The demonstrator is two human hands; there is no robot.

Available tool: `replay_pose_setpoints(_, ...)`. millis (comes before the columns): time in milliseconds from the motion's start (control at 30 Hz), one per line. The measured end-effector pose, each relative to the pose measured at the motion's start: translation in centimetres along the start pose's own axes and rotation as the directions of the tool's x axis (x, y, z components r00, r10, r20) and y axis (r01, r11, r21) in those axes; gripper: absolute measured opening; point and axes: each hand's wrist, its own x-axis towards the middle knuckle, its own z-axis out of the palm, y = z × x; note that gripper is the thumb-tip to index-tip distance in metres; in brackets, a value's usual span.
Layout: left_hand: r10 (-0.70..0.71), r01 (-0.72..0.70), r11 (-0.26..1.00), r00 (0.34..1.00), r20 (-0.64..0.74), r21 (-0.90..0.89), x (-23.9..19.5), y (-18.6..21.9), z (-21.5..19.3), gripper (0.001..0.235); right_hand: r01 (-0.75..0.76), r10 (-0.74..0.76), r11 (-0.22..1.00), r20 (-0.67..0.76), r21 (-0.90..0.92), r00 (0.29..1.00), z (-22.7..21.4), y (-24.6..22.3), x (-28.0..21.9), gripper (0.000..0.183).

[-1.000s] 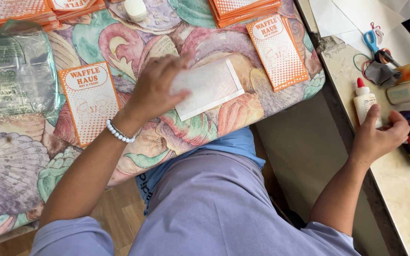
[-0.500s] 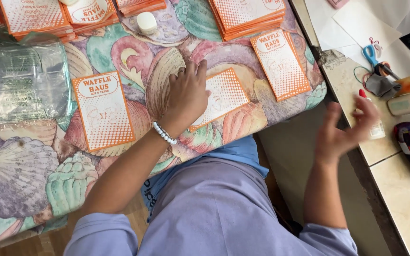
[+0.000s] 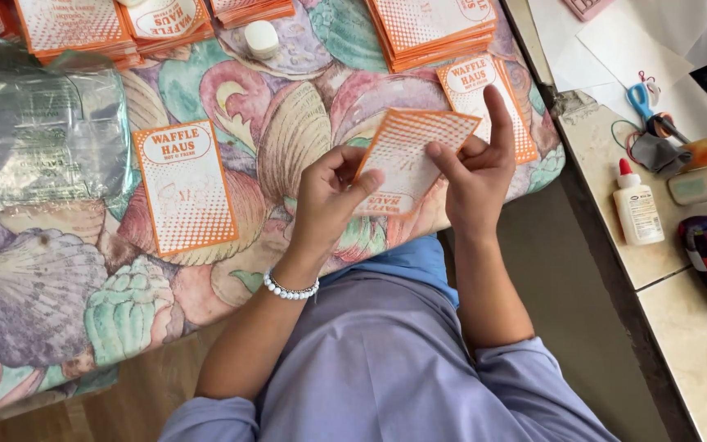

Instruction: Applying glue to the edges of paper bags and folding them to complete assembly.

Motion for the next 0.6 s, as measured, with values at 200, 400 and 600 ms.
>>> replay_pose_setpoints(200,0.229,-0.218,0.97,0.968,-0.1,0.108,1.1,2.2,0.1,0.018,0.104,-0.078,0.985,0.183,-0.137,0.98,3.2,-4.8,-0.7,0.097)
replay_pose_setpoints(400,0.228,-0.223,0.973,0.969,-0.097,0.054,0.7,2.3,0.2,0.02,0.153,-0.145,0.984,0.09,-0.09,0.985,3.7,-6.1,0.2,0.088)
replay_pose_setpoints(600,0.25,-0.238,0.967,0.958,-0.141,0.092,0.2,3.1,-0.6,0.01,0.182,-0.168,0.979,0.137,-0.097,0.976,4.0,-6.2,0.3,0.086)
